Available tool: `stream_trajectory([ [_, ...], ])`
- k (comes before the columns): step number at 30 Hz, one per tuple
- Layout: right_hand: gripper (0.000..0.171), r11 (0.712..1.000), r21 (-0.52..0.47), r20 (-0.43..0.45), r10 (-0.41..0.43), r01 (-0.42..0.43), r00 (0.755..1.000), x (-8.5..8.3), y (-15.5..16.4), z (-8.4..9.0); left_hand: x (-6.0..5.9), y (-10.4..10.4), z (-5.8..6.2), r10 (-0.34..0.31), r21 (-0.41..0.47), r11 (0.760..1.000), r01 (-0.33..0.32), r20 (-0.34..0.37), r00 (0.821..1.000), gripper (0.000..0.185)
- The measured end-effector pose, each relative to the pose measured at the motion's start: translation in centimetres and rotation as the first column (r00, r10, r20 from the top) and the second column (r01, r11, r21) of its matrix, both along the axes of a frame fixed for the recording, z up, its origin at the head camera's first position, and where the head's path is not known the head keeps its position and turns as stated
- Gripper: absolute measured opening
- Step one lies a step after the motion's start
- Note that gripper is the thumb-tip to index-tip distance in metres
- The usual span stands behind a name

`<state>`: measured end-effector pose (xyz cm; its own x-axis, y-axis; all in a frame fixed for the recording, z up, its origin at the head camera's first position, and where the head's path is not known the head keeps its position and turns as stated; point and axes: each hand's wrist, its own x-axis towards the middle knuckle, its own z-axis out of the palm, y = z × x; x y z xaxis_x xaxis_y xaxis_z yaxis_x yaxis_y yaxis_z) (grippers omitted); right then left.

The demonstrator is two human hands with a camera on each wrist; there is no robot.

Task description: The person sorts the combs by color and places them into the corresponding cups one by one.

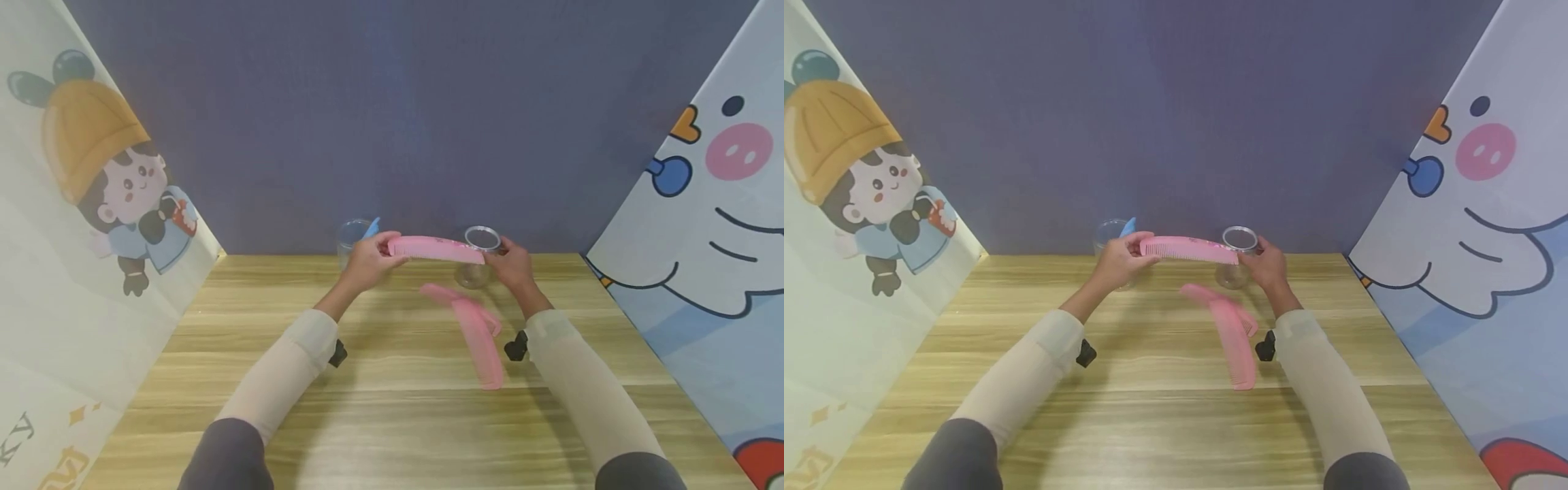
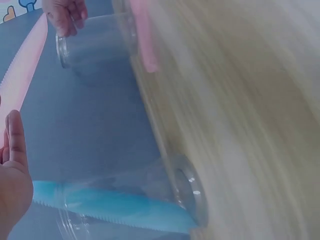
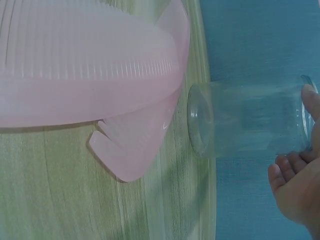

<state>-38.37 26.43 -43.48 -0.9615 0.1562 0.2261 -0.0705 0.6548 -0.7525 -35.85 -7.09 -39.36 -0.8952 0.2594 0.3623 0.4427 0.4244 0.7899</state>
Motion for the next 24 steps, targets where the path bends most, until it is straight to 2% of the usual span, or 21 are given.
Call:
stream_trajectory([
  [4, 0.062, 1.000, 0.015, 0.004, -0.012, 0.012, 1.000, 0.0, 0.1, 0.1, -0.4, 1.1, 0.9, 0.039, -0.001, 0.999, -0.039, -0.002, 0.999, 0.059],
  [12, 0.074, 0.997, -0.071, 0.036, 0.035, -0.032, 0.999, 0.2, 0.1, 0.1, -1.9, 3.0, 1.6, 0.093, 0.002, 0.996, -0.093, -0.001, 0.996, 0.059],
  [18, 0.075, 0.997, -0.070, 0.031, 0.035, -0.033, 0.999, 0.3, 0.2, 0.0, -2.8, 4.0, 1.9, 0.110, -0.046, 0.993, -0.110, 0.000, 0.994, 0.059],
  [24, 0.075, 0.999, -0.039, 0.020, 0.026, -0.025, 0.999, 0.5, 0.1, 0.2, -3.2, 4.9, 2.4, 0.128, -0.078, 0.989, -0.128, 0.001, 0.992, 0.058],
])
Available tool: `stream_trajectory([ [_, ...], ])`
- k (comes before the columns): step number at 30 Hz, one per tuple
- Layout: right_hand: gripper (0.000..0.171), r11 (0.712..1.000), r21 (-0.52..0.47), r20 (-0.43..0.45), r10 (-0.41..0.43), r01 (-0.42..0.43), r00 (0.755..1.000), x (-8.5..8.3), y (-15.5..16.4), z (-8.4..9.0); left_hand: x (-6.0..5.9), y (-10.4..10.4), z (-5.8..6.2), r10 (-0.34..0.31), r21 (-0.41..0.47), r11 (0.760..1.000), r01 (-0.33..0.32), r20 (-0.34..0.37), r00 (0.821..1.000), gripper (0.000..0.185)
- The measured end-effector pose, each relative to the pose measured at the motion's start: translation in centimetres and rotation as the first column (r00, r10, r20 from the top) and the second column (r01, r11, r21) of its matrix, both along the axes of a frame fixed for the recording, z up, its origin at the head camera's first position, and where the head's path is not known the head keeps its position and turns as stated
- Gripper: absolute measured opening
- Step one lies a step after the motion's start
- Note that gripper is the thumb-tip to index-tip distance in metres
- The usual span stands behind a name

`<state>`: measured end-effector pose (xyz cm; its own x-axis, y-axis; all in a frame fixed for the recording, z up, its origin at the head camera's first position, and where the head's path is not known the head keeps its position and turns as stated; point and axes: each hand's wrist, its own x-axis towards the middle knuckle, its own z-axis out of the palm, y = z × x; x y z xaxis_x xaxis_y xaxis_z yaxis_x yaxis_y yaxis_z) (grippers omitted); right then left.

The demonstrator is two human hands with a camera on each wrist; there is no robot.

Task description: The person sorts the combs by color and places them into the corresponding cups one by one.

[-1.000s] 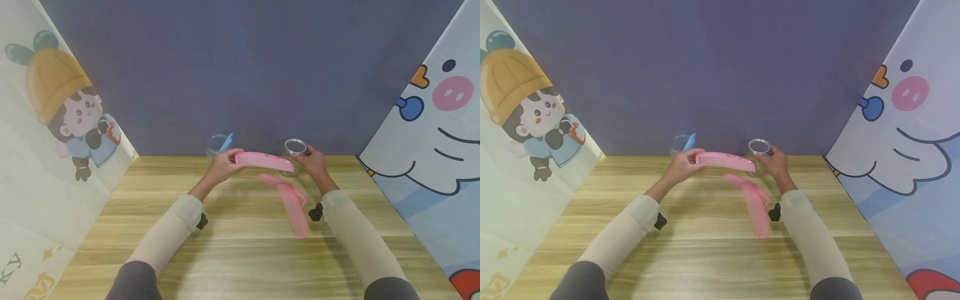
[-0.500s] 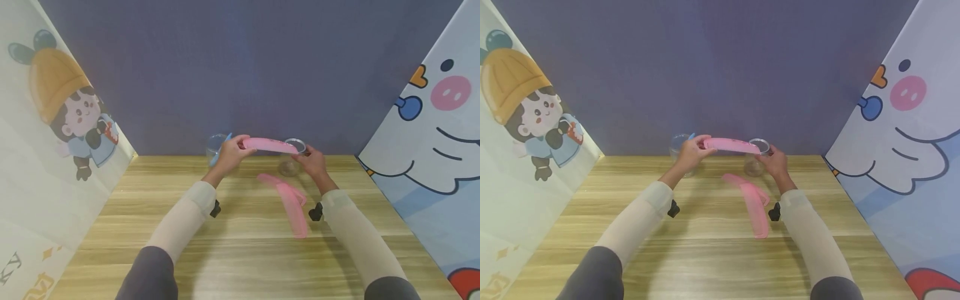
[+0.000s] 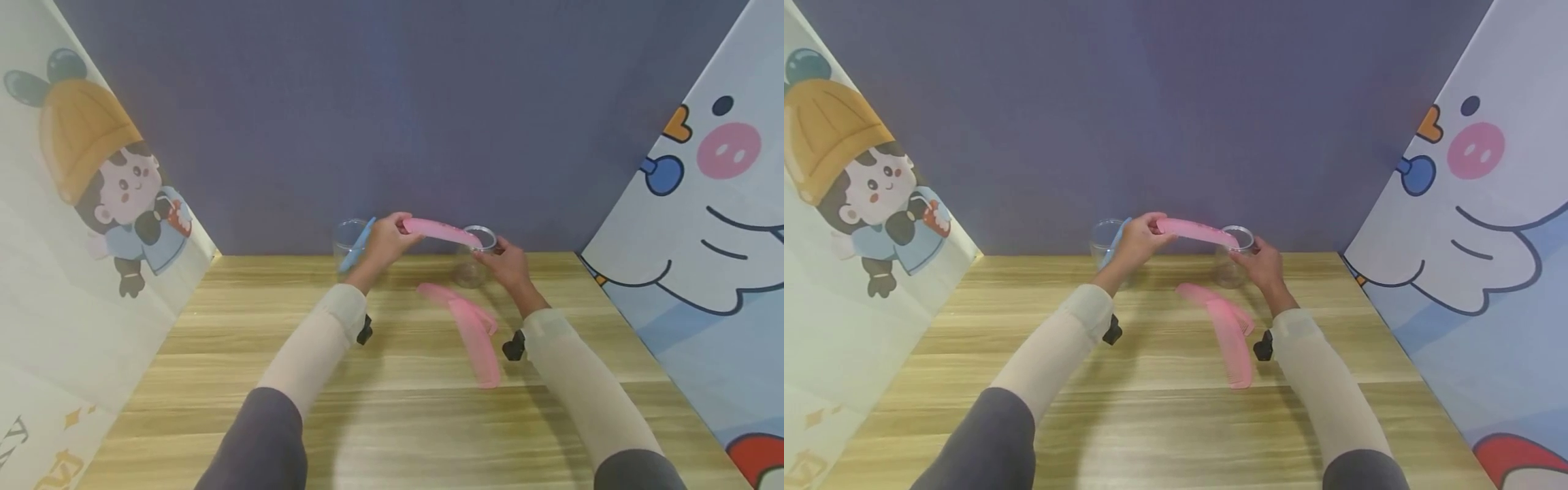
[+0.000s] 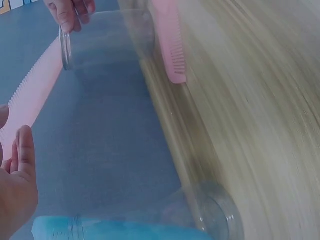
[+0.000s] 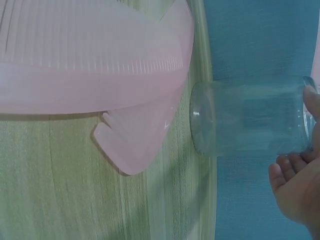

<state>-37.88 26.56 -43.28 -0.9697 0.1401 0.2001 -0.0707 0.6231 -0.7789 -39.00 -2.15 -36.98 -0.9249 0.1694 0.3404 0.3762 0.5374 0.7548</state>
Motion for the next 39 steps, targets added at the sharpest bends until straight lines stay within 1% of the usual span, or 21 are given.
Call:
stream_trajectory([
  [3, 0.074, 1.000, 0.006, 0.001, 0.001, -0.001, 1.000, 0.0, 0.0, 0.1, -0.1, 0.5, 0.2, -0.008, 0.002, 1.000, 0.008, 0.018, 1.000, 0.059],
  [5, 0.074, 1.000, 0.008, 0.005, 0.003, -0.004, 1.000, 0.0, 0.1, 0.1, -0.1, 0.9, 0.3, -0.028, 0.022, 0.999, 0.027, 0.036, 0.999, 0.063],
  [9, 0.073, 1.000, 0.008, 0.009, 0.003, -0.003, 1.000, -0.1, 0.2, 0.1, 0.1, 1.4, 0.8, -0.099, 0.092, 0.992, 0.090, 0.096, 0.990, 0.075],
  [11, 0.073, 1.000, -0.003, 0.015, 0.001, -0.001, 1.000, -0.1, 0.2, 0.0, 0.1, 1.4, 0.8, -0.136, 0.112, 0.986, 0.123, 0.113, 0.984, 0.079],
  [15, 0.076, 1.000, -0.022, 0.027, -0.008, 0.008, 1.000, -0.3, 0.1, 0.0, -0.1, 1.2, 0.7, -0.204, 0.112, 0.975, 0.192, 0.108, 0.973, 0.081],
  [19, 0.078, 0.999, -0.033, 0.026, -0.007, 0.008, 1.000, -0.3, 0.0, 0.0, -0.2, 1.1, 0.7, -0.247, 0.093, 0.967, 0.236, 0.134, 0.960, 0.082],
  [22, 0.076, 1.000, -0.027, 0.014, -0.008, 0.008, 1.000, -0.3, 0.0, 0.0, -0.1, 1.0, 0.7, -0.288, 0.085, 0.957, 0.278, 0.153, 0.945, 0.082],
  [26, 0.076, 1.000, -0.027, 0.004, -0.006, 0.006, 1.000, -0.1, 0.0, -0.1, 0.1, 1.2, 0.7, -0.340, 0.073, 0.940, 0.333, 0.150, 0.928, 0.081],
  [34, 0.075, 1.000, 0.000, -0.006, 0.000, 0.000, 1.000, 0.1, -0.1, -0.1, 0.4, 2.1, 0.9, -0.382, 0.033, 0.924, 0.380, 0.120, 0.916, 0.077],
  [39, 0.075, 1.000, -0.019, -0.006, 0.010, -0.010, 1.000, 0.0, -0.1, -0.2, 0.6, 2.1, 1.1, -0.410, 0.011, 0.912, 0.411, 0.099, 0.907, 0.076],
])
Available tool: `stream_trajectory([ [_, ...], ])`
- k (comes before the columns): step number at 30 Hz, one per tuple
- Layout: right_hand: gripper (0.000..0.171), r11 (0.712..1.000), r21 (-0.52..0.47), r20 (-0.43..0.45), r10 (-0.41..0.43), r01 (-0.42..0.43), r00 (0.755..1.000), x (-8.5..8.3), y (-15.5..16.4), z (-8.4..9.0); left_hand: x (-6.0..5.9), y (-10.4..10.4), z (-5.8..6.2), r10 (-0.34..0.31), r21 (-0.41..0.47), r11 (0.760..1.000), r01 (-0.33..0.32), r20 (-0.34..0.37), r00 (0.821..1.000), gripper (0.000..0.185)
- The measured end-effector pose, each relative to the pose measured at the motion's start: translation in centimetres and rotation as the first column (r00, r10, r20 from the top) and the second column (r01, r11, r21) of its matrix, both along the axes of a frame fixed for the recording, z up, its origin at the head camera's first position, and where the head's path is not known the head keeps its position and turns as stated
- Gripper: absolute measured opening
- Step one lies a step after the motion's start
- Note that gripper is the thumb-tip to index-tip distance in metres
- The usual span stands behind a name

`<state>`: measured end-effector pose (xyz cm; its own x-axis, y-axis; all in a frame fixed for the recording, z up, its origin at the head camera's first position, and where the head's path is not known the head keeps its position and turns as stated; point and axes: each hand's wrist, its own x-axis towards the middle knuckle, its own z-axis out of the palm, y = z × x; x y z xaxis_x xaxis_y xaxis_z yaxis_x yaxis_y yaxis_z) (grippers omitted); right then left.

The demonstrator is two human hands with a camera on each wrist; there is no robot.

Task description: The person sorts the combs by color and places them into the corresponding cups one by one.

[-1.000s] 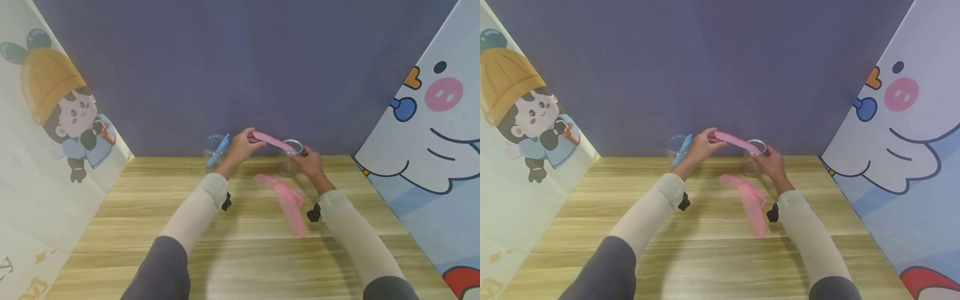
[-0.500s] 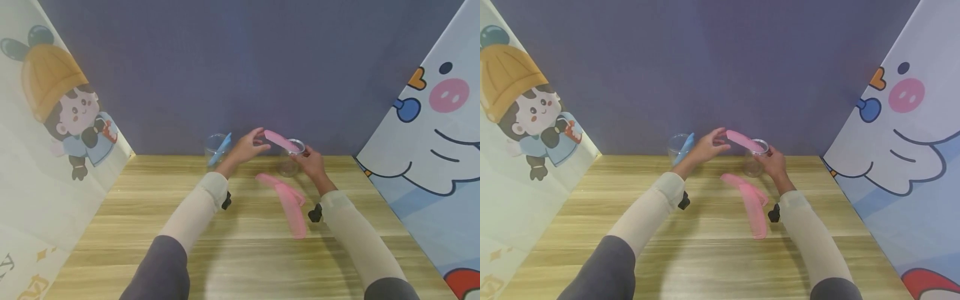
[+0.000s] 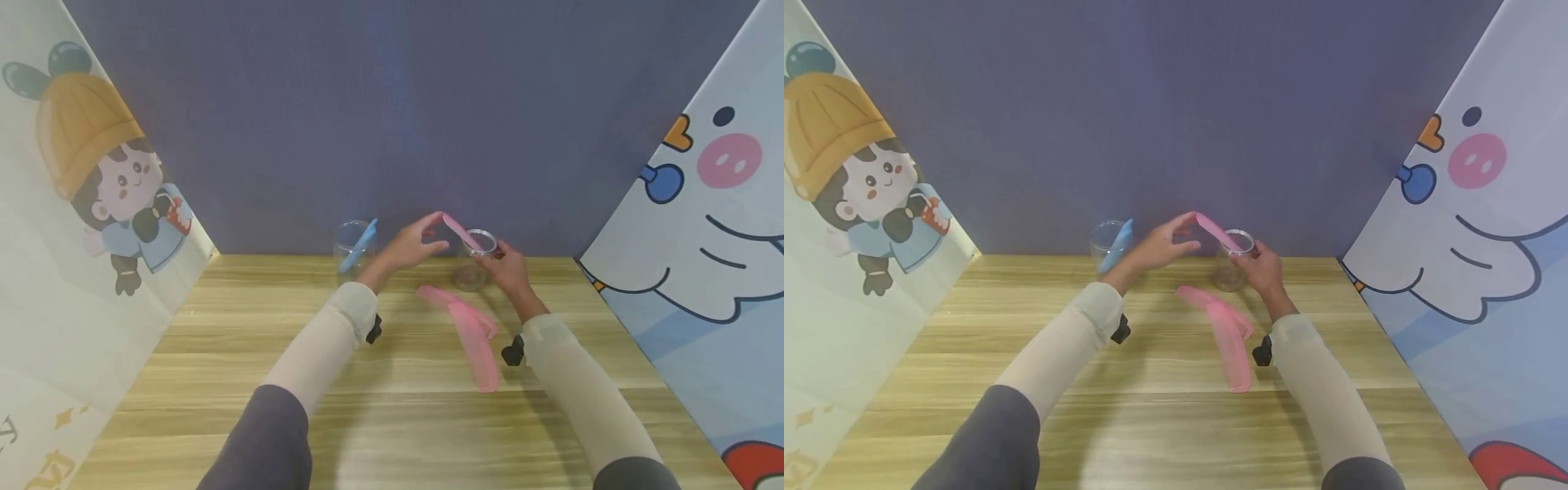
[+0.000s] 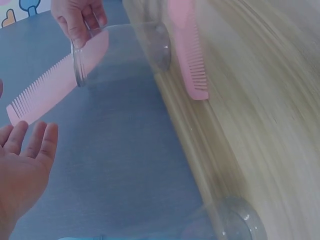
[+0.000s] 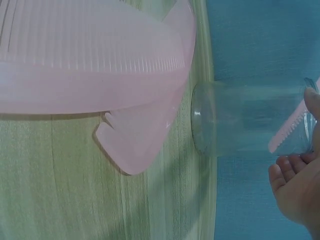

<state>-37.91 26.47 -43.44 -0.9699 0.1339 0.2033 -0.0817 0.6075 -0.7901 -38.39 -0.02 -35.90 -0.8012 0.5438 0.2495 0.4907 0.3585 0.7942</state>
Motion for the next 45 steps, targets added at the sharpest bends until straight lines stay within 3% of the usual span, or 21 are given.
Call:
stream_trajectory([
  [11, 0.074, 1.000, -0.013, -0.013, 0.014, -0.014, 1.000, 0.0, 0.0, -0.1, 0.0, 0.4, 0.2, -0.057, -0.155, 0.987, 0.048, -0.056, 0.997, 0.076],
  [16, 0.074, 1.000, -0.016, -0.008, 0.008, -0.008, 1.000, 0.0, 0.1, -0.2, 0.3, 0.7, -0.5, -0.104, -0.290, 0.955, 0.064, -0.122, 0.987, 0.073],
  [20, 0.073, 1.000, -0.015, -0.011, 0.009, -0.010, 1.000, 0.0, 0.1, -0.2, 0.8, 0.9, -1.2, -0.156, -0.362, 0.927, 0.101, -0.126, 0.980, 0.070],
  [23, 0.073, 1.000, -0.007, -0.013, 0.009, -0.009, 1.000, 0.0, 0.0, -0.1, 1.0, 1.4, -1.9, -0.197, -0.427, 0.895, 0.131, -0.115, 0.974, 0.065],
  [25, 0.073, 1.000, -0.005, -0.011, 0.006, -0.006, 1.000, -0.1, 0.0, -0.1, 1.3, 1.8, -2.5, -0.240, -0.488, 0.858, 0.160, -0.106, 0.965, 0.062],
  [29, 0.074, 1.000, -0.005, -0.007, -0.005, 0.005, 1.000, -0.2, -0.1, -0.1, 1.8, 2.8, -4.1, -0.353, -0.599, 0.770, 0.222, -0.110, 0.929, 0.055],
  [31, 0.074, 1.000, -0.001, -0.008, -0.009, 0.009, 1.000, -0.2, -0.1, -0.1, 2.2, 3.3, -4.8, -0.408, -0.623, 0.740, 0.252, -0.119, 0.905, 0.048],
  [34, 0.072, 1.000, -0.008, -0.017, -0.017, 0.017, 1.000, -0.1, -0.1, -0.2, 2.7, 4.0, -6.1, -0.458, -0.651, 0.710, 0.268, -0.138, 0.878, 0.041],
  [36, 0.071, 1.000, -0.021, -0.027, -0.022, 0.021, 0.999, -0.1, -0.1, -0.2, 2.9, 4.3, -7.0, -0.469, -0.658, 0.707, 0.259, -0.163, 0.868, 0.038],
  [40, 0.071, 0.998, -0.060, -0.037, -0.020, 0.018, 0.999, 0.0, -0.3, -0.4, 3.3, 4.7, -8.4, -0.459, -0.710, 0.679, 0.187, -0.212, 0.863, 0.046],
  [45, 0.074, 0.998, -0.068, -0.029, -0.015, 0.013, 0.999, -0.2, -0.4, -0.6, 3.6, 5.1, -9.1, -0.467, -0.749, 0.641, 0.166, -0.210, 0.859, 0.064],
])
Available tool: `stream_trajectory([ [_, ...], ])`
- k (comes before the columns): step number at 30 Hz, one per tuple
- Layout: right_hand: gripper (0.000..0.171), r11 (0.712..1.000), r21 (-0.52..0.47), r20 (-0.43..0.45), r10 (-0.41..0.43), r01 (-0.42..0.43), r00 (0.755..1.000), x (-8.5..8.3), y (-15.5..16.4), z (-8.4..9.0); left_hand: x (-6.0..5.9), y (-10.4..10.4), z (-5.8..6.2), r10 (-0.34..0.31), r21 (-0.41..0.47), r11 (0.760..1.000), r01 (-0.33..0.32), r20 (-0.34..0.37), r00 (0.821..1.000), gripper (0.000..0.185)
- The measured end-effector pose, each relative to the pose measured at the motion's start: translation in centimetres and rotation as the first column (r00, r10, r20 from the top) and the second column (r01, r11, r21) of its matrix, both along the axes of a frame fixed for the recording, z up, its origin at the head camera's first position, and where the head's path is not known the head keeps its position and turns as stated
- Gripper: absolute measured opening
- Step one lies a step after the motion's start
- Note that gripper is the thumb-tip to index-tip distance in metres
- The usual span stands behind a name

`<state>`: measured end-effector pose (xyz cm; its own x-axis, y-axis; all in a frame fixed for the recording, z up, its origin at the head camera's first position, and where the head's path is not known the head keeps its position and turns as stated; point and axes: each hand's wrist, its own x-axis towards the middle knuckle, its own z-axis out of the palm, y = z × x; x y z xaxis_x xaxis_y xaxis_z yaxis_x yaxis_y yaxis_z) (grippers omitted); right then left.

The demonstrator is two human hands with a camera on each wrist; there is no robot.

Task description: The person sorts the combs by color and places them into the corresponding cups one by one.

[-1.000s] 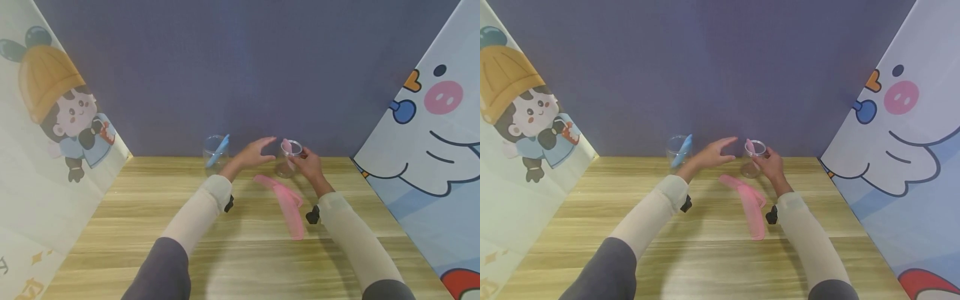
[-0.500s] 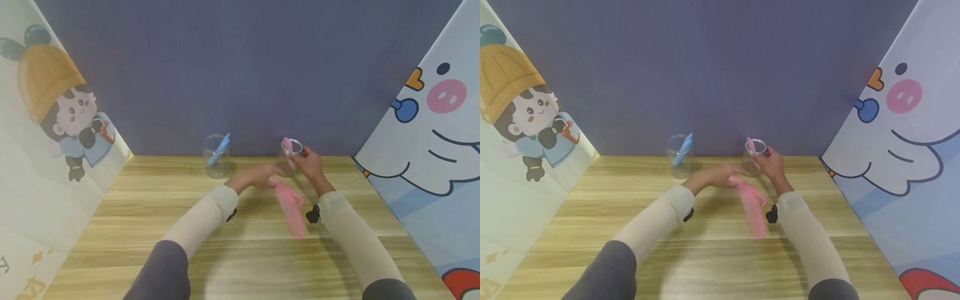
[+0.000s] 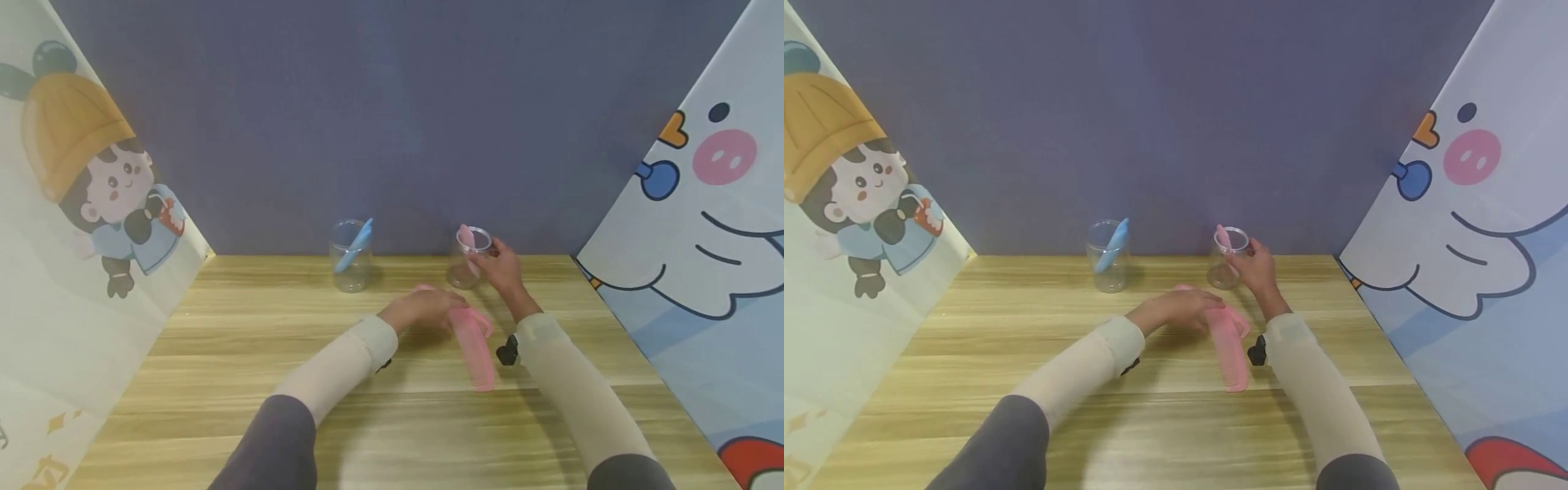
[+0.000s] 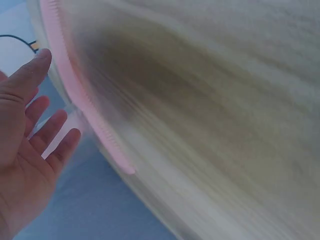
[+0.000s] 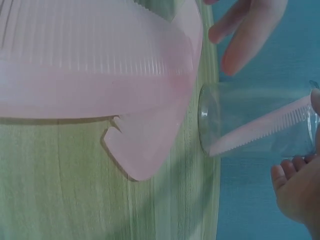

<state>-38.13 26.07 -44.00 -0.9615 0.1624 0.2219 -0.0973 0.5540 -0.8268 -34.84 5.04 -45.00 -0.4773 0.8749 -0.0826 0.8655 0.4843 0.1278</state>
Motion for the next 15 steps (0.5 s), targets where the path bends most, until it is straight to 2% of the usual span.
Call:
stream_trajectory([
  [6, 0.078, 1.000, 0.022, 0.015, -0.001, 0.001, 1.000, -0.37, -0.29, 0.03, 0.33, 0.34, -0.37, -0.016, 0.001, 1.000, 0.017, -0.046, 0.999, 0.063],
  [10, 0.079, 1.000, 0.008, 0.026, 0.010, -0.011, 1.000, -0.44, -0.52, 0.01, 0.68, 0.47, -0.53, -0.002, -0.010, 1.000, 0.002, -0.049, 0.999, 0.063],
  [15, 0.078, 1.000, 0.010, 0.021, -0.001, 0.001, 1.000, -0.45, -0.41, -0.21, 0.79, 0.73, -0.97, 0.007, -0.047, 0.999, -0.011, -0.090, 0.996, 0.061],
])
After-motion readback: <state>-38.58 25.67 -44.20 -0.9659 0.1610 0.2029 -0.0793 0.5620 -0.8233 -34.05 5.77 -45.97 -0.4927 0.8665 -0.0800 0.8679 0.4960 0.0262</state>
